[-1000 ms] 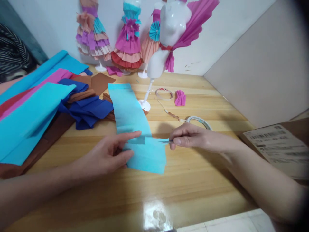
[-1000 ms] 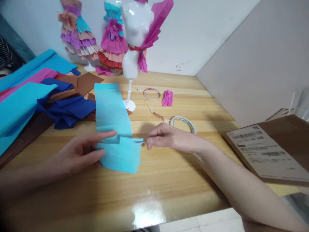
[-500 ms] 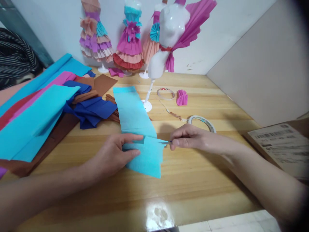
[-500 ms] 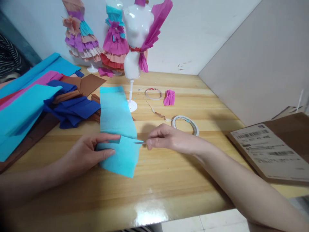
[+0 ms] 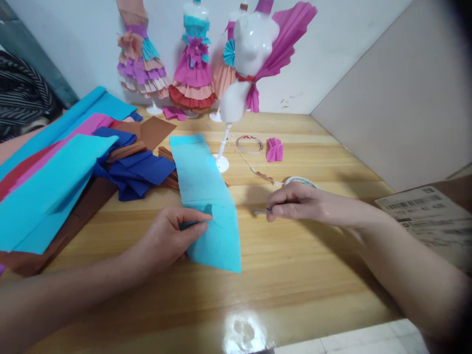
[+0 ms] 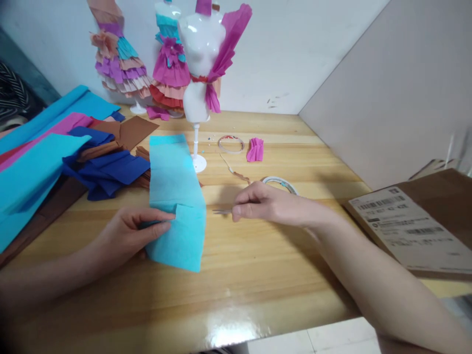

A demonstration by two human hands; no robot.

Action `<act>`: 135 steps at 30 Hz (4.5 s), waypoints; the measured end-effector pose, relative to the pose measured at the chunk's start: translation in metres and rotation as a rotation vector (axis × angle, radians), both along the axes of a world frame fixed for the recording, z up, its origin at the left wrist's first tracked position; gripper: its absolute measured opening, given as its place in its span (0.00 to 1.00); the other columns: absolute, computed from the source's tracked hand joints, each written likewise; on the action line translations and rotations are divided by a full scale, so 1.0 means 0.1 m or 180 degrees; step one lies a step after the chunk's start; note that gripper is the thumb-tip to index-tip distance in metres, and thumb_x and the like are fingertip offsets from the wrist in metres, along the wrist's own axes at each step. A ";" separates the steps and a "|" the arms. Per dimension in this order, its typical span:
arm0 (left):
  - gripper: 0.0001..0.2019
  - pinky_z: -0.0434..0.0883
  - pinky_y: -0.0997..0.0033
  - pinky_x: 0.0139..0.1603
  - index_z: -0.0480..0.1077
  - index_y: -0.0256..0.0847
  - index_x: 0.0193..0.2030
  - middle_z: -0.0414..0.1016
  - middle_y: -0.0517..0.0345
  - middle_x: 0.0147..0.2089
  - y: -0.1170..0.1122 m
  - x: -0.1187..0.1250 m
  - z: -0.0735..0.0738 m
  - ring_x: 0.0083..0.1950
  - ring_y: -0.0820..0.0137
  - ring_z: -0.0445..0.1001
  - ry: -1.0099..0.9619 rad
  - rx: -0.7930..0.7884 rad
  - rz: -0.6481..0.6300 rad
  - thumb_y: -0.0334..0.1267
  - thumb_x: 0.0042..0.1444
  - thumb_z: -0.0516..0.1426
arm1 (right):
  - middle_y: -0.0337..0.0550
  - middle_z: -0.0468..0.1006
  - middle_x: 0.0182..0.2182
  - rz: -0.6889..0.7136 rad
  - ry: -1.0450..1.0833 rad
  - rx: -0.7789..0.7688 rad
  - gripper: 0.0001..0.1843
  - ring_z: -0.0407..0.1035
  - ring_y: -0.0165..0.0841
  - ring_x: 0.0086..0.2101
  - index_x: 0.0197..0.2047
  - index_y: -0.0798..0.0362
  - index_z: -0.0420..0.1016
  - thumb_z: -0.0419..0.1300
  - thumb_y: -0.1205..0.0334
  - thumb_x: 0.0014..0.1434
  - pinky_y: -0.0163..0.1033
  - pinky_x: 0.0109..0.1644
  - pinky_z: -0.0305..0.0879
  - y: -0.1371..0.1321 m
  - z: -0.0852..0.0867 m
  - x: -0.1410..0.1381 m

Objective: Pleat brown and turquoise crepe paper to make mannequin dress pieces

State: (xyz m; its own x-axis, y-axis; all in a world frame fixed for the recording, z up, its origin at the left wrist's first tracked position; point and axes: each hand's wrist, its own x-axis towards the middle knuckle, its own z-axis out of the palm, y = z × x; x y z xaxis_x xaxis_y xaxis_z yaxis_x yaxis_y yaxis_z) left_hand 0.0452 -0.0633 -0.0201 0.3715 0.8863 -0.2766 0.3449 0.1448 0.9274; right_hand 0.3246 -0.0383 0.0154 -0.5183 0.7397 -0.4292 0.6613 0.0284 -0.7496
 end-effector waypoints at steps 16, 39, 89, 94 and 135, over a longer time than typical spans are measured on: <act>0.16 0.64 0.77 0.20 0.78 0.42 0.46 0.79 0.58 0.31 0.01 -0.08 -0.09 0.22 0.75 0.65 0.0138 -0.0105 -0.0388 0.44 0.54 0.56 | 0.32 0.52 0.19 0.0402 -0.0138 0.0285 0.22 0.47 0.24 0.21 0.22 0.54 0.63 0.52 0.47 0.61 0.33 0.22 0.44 -0.05 -0.18 -0.26; 0.14 0.68 0.74 0.33 0.75 0.38 0.29 0.72 0.59 0.29 0.08 -0.08 0.02 0.33 0.70 0.68 -0.0006 -0.0034 -0.0862 0.44 0.55 0.52 | 0.31 0.50 0.19 0.0650 0.0340 0.0073 0.24 0.45 0.24 0.22 0.22 0.55 0.64 0.54 0.45 0.61 0.33 0.23 0.43 -0.01 -0.13 -0.31; 0.13 0.60 0.79 0.22 0.75 0.36 0.39 0.65 0.64 0.24 0.07 -0.09 -0.11 0.23 0.77 0.60 -0.0166 -0.0015 -0.0906 0.39 0.57 0.52 | 0.33 0.58 0.19 0.0283 0.0524 -0.0425 0.25 0.49 0.25 0.23 0.26 0.59 0.73 0.58 0.42 0.56 0.35 0.26 0.47 -0.03 -0.14 -0.41; 0.14 0.59 0.80 0.21 0.75 0.37 0.40 0.68 0.63 0.25 0.06 -0.10 -0.12 0.22 0.77 0.60 -0.0185 -0.0086 -0.0925 0.40 0.57 0.51 | 0.34 0.62 0.19 0.0259 0.0601 -0.0407 0.25 0.52 0.25 0.23 0.27 0.59 0.75 0.59 0.42 0.55 0.35 0.28 0.50 -0.02 -0.16 -0.42; 0.12 0.59 0.79 0.25 0.74 0.36 0.33 0.66 0.63 0.26 0.07 -0.10 -0.11 0.26 0.77 0.59 -0.0352 0.0195 -0.1055 0.36 0.58 0.50 | 0.32 0.48 0.20 0.0439 0.0390 -0.0180 0.26 0.44 0.25 0.22 0.21 0.53 0.56 0.52 0.41 0.60 0.34 0.23 0.41 -0.04 -0.21 -0.51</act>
